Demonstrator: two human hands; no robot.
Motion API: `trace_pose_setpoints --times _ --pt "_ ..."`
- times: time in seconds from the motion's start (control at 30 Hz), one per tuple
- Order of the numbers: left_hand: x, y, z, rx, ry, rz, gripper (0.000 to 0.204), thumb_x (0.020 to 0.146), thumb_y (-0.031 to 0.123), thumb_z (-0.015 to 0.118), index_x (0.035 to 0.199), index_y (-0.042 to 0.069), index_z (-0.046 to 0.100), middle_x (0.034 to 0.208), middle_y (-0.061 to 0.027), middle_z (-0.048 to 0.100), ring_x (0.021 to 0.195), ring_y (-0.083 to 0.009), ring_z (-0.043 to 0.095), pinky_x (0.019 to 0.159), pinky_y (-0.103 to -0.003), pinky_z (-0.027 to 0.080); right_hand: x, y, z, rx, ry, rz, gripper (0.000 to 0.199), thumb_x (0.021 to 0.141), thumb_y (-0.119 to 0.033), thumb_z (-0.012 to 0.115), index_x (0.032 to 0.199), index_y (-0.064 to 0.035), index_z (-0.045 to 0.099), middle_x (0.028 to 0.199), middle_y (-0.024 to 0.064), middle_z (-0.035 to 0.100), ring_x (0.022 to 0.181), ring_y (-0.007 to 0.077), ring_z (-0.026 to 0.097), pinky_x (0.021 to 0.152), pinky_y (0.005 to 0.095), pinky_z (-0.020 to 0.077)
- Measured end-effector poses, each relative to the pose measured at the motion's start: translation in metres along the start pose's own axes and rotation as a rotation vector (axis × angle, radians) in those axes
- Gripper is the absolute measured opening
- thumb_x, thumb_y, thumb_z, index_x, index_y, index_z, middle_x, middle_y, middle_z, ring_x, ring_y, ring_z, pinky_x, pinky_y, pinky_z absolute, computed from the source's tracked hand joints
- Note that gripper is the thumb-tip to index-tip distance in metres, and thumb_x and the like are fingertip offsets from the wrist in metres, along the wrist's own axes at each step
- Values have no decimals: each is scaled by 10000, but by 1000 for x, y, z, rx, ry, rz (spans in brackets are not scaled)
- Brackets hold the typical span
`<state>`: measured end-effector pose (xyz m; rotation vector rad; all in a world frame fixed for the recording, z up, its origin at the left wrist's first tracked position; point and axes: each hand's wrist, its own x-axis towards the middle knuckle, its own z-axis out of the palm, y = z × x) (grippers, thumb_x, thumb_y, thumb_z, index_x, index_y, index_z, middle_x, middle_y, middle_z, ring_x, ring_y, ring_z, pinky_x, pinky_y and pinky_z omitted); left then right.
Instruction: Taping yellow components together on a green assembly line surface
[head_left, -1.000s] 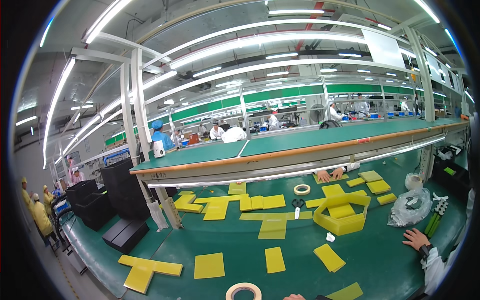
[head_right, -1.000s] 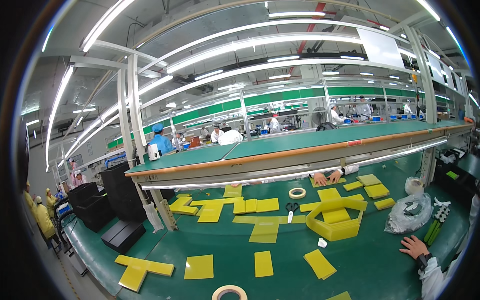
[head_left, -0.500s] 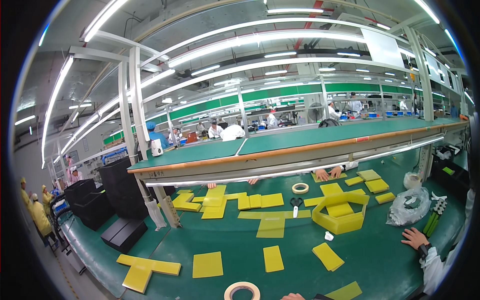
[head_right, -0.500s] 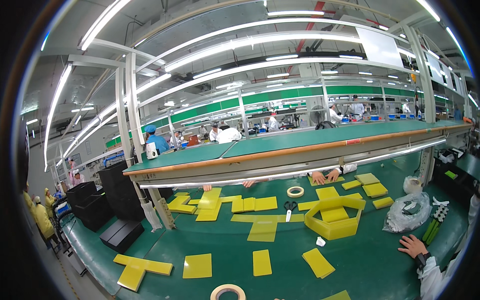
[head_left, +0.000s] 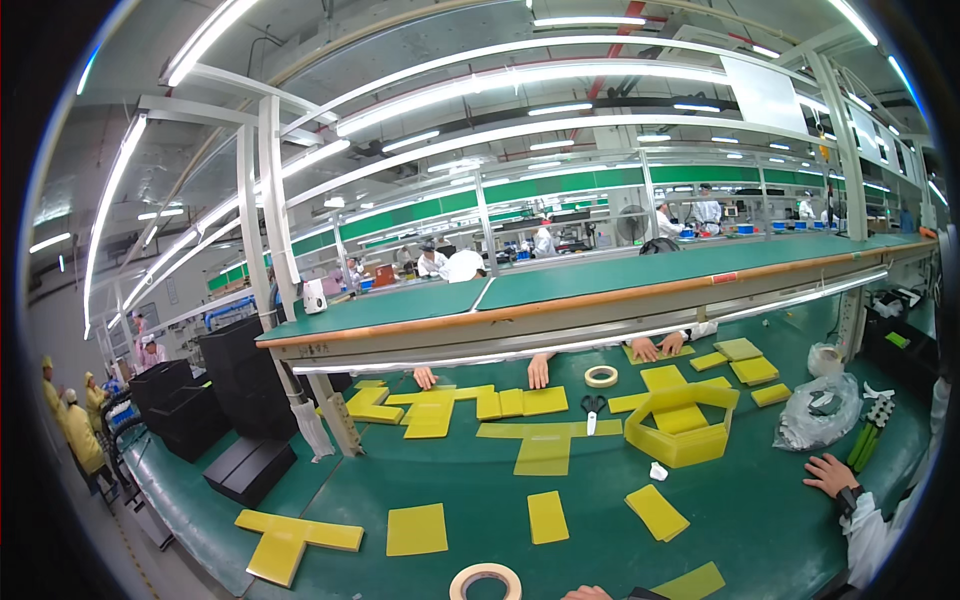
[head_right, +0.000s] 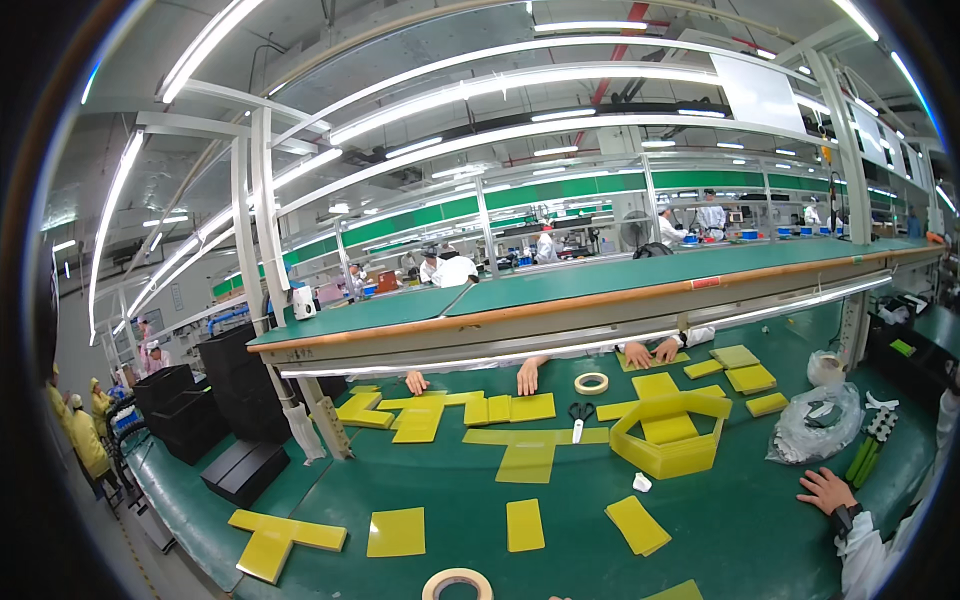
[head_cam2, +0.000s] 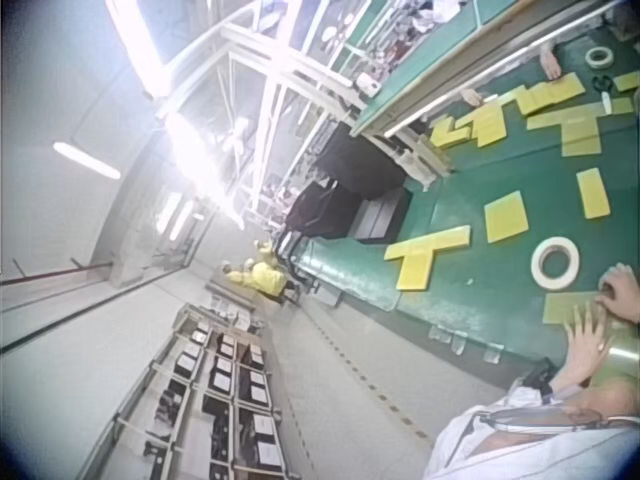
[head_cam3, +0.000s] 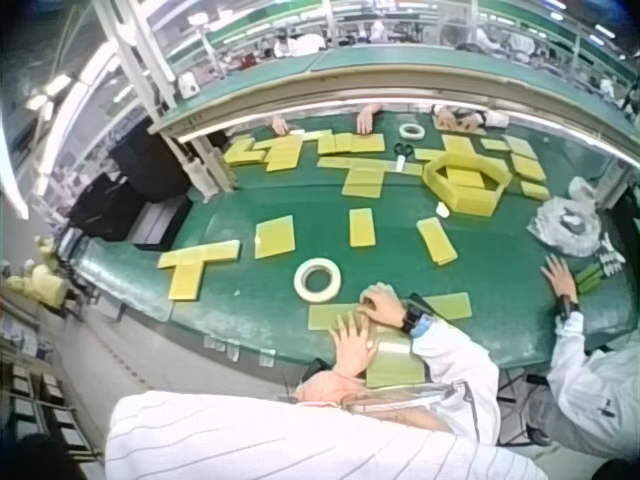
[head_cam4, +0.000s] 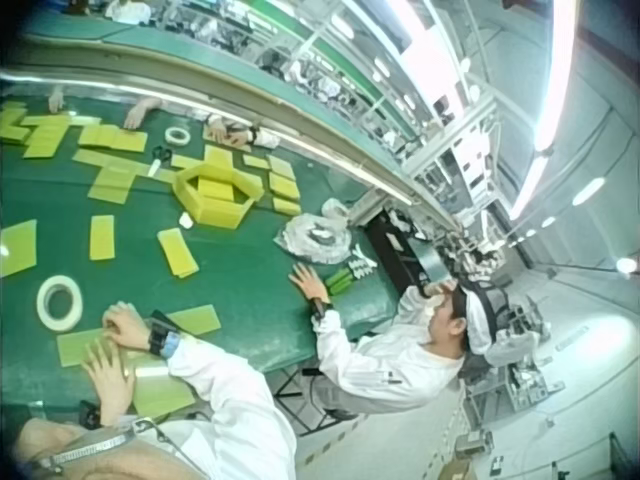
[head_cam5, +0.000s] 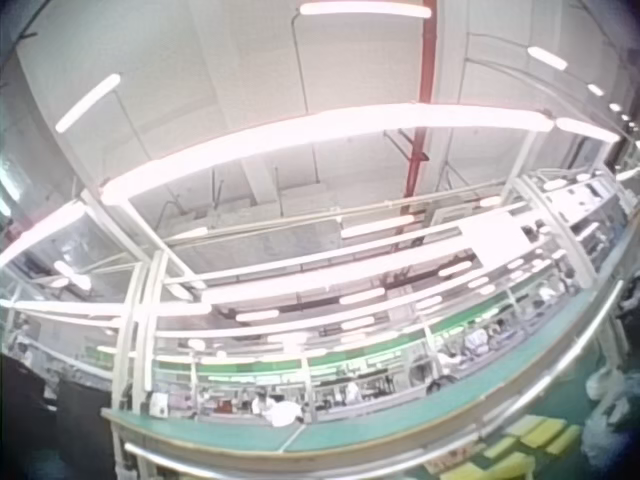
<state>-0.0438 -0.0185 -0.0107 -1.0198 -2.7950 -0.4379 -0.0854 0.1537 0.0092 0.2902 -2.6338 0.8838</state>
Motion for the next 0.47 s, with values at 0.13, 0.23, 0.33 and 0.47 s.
trace_pose_setpoints --times 0.13,0.23,0.33,0.47 --pt "1 0 0 5 5 0 764 810 485 606 1409 69 379 1437 -275 309 1324 -534 223 1011 -721 186 0 2 1 6 2 -5 229 774 -336 676 842 -123 625 830 83 604 830 302 542 721 425 403" --pt "1 0 0 0 3 4 763 811 485 605 1408 67 381 1435 -277 309 1323 -535 226 1010 -721 188 -1 3 1 -3 3 -9 231 776 -338 674 842 -122 624 830 83 602 830 300 540 719 424 402" --pt "2 0 0 -2 12 3 762 813 487 601 1408 66 381 1434 -278 310 1322 -535 228 1008 -722 189 0 3 0 2 -5 -1 234 778 -340 672 845 -121 624 828 82 601 830 300 539 717 426 401" --pt "1 0 -1 6 5 5 764 814 492 599 1409 66 380 1435 -279 308 1321 -536 229 1008 -721 189 -1 1 0 10 -10 9 240 780 -344 671 849 -119 624 832 81 602 835 299 539 722 426 400"
